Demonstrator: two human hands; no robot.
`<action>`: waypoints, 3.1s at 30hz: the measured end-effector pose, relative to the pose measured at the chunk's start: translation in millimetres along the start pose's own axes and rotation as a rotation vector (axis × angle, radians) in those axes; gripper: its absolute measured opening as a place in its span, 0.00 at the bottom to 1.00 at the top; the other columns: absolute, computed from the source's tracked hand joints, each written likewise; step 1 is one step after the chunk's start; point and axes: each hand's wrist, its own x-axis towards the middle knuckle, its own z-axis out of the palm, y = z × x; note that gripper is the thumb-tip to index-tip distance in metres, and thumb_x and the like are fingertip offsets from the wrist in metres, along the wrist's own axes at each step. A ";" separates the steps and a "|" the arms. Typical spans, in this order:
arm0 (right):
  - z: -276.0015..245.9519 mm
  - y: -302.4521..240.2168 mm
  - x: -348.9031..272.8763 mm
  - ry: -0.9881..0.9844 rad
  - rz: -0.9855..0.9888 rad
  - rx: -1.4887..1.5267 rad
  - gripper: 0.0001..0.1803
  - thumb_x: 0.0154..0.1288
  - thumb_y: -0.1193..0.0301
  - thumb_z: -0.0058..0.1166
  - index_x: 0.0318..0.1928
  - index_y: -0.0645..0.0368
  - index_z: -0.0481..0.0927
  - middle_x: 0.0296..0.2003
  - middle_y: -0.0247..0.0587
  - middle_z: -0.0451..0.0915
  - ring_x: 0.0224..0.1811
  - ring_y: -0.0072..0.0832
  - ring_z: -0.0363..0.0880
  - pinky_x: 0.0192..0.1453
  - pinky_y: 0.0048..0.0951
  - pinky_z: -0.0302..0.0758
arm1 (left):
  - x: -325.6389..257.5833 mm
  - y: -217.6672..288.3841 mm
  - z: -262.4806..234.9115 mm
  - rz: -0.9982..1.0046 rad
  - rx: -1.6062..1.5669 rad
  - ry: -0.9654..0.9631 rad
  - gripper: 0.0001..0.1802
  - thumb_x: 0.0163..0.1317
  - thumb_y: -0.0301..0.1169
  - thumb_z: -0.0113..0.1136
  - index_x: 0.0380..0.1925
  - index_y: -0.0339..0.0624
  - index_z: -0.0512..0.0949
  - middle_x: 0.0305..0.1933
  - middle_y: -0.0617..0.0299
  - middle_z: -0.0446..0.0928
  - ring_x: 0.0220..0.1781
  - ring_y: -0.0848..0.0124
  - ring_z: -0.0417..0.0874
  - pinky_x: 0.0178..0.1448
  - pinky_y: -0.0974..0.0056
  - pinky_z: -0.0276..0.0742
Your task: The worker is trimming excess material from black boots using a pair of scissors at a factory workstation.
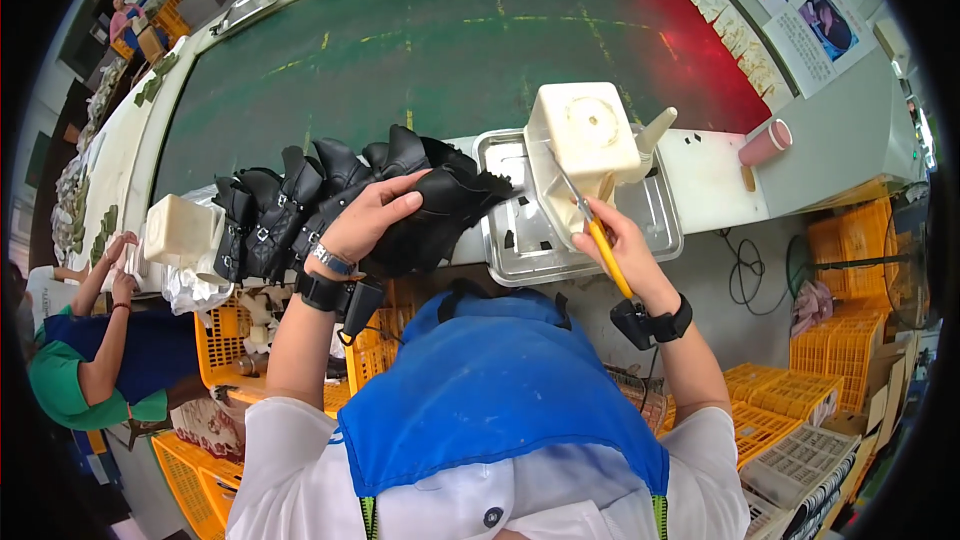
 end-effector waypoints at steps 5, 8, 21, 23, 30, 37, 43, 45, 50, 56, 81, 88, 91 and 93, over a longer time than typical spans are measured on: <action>-4.0 -0.9 -19.1 -0.123 0.028 -0.061 0.30 0.54 0.67 0.64 0.56 0.65 0.69 0.41 0.39 0.75 0.41 0.22 0.71 0.48 0.22 0.69 | 6.2 -7.1 12.0 -0.060 0.093 -0.025 0.26 0.64 0.37 0.53 0.56 0.28 0.66 0.50 0.60 0.75 0.49 0.77 0.74 0.55 0.71 0.69; -3.9 3.6 -27.2 -0.144 -0.061 -0.096 0.29 0.54 0.69 0.64 0.55 0.65 0.70 0.41 0.40 0.76 0.41 0.22 0.72 0.48 0.22 0.69 | 11.7 -15.8 16.3 -0.040 0.016 -0.058 0.24 0.63 0.37 0.54 0.52 0.28 0.70 0.47 0.61 0.77 0.47 0.79 0.74 0.55 0.72 0.68; -2.1 6.6 -36.9 -0.196 -0.056 -0.085 0.27 0.55 0.69 0.63 0.55 0.64 0.70 0.39 0.36 0.73 0.36 0.21 0.69 0.42 0.21 0.69 | 18.8 -20.8 24.0 -0.023 0.254 -0.056 0.27 0.61 0.38 0.57 0.53 0.28 0.69 0.46 0.59 0.77 0.46 0.76 0.75 0.53 0.70 0.69; -2.5 8.0 -35.6 -0.223 -0.069 -0.087 0.27 0.55 0.69 0.63 0.55 0.63 0.70 0.37 0.35 0.73 0.35 0.20 0.68 0.41 0.21 0.68 | 18.9 -17.9 26.8 -0.028 0.378 -0.072 0.28 0.60 0.39 0.58 0.53 0.28 0.69 0.47 0.56 0.77 0.47 0.74 0.75 0.54 0.69 0.69; 5.2 8.7 -36.4 -0.262 0.045 -0.011 0.27 0.56 0.68 0.63 0.55 0.63 0.70 0.34 0.31 0.71 0.36 0.18 0.66 0.42 0.19 0.67 | 23.6 -16.3 31.7 -0.004 0.461 -0.094 0.27 0.59 0.38 0.58 0.51 0.27 0.71 0.46 0.55 0.77 0.48 0.73 0.75 0.53 0.68 0.69; 5.4 13.1 -39.3 -0.476 0.155 0.302 0.24 0.61 0.69 0.57 0.57 0.60 0.69 0.30 0.25 0.66 0.32 0.14 0.61 0.38 0.17 0.64 | 28.6 -19.5 28.4 -0.097 0.358 -0.179 0.25 0.60 0.37 0.57 0.51 0.27 0.71 0.45 0.57 0.77 0.45 0.75 0.75 0.52 0.69 0.70; 5.3 12.5 -39.0 -0.466 0.172 0.261 0.25 0.63 0.69 0.55 0.59 0.59 0.67 0.29 0.25 0.66 0.31 0.12 0.60 0.37 0.15 0.62 | 32.1 -22.5 28.4 -0.085 0.343 -0.189 0.26 0.59 0.38 0.59 0.51 0.27 0.71 0.43 0.57 0.78 0.43 0.75 0.75 0.49 0.70 0.71; 8.4 19.3 -39.1 -0.413 0.181 0.187 0.26 0.62 0.69 0.56 0.60 0.58 0.67 0.27 0.24 0.64 0.30 0.12 0.59 0.34 0.15 0.62 | 32.9 -22.1 28.7 -0.088 0.346 -0.193 0.26 0.59 0.38 0.59 0.51 0.27 0.71 0.42 0.57 0.78 0.42 0.75 0.75 0.49 0.70 0.71; 12.0 18.6 -39.4 -0.379 0.199 0.219 0.25 0.61 0.71 0.57 0.59 0.59 0.68 0.25 0.22 0.61 0.28 0.11 0.56 0.32 0.15 0.59 | 32.3 -20.9 29.9 -0.144 0.381 -0.194 0.25 0.60 0.37 0.57 0.51 0.26 0.71 0.45 0.58 0.77 0.46 0.76 0.74 0.53 0.70 0.69; 14.9 15.9 -41.1 -0.379 0.192 0.244 0.22 0.61 0.73 0.56 0.56 0.60 0.71 0.26 0.20 0.60 0.28 0.10 0.55 0.31 0.14 0.58 | 32.3 -23.4 29.8 -0.148 0.341 -0.181 0.26 0.59 0.38 0.59 0.50 0.27 0.72 0.42 0.57 0.79 0.42 0.75 0.76 0.50 0.70 0.71; 13.5 51.7 -40.8 -0.016 0.347 0.391 0.22 0.63 0.69 0.54 0.58 0.57 0.69 0.21 0.24 0.67 0.20 0.12 0.64 0.23 0.16 0.63 | 6.3 -5.0 0.9 -0.071 0.212 -0.029 0.26 0.61 0.36 0.57 0.56 0.34 0.68 0.48 0.62 0.75 0.47 0.77 0.73 0.55 0.71 0.68; 19.1 41.6 -36.1 -0.057 0.394 0.328 0.22 0.65 0.70 0.49 0.58 0.63 0.66 0.22 0.29 0.66 0.21 0.16 0.64 0.26 0.17 0.64 | -75.4 43.9 -67.3 0.372 0.073 0.753 0.21 0.54 0.29 0.63 0.46 0.39 0.67 0.39 0.61 0.75 0.42 0.76 0.75 0.46 0.71 0.71; 27.5 41.9 -26.2 -0.069 0.386 0.311 0.22 0.65 0.70 0.50 0.58 0.62 0.67 0.21 0.28 0.66 0.20 0.16 0.64 0.26 0.17 0.64 | -60.0 25.7 -72.1 0.497 0.892 1.099 0.26 0.48 0.32 0.69 0.44 0.38 0.66 0.41 0.51 0.76 0.43 0.62 0.79 0.46 0.62 0.74; 30.5 39.9 -21.3 -0.079 0.378 0.296 0.22 0.65 0.70 0.50 0.58 0.62 0.67 0.21 0.28 0.66 0.20 0.16 0.64 0.26 0.17 0.64 | -40.4 9.4 -53.3 0.447 1.042 1.084 0.27 0.43 0.35 0.71 0.41 0.38 0.68 0.39 0.51 0.75 0.42 0.54 0.77 0.45 0.57 0.73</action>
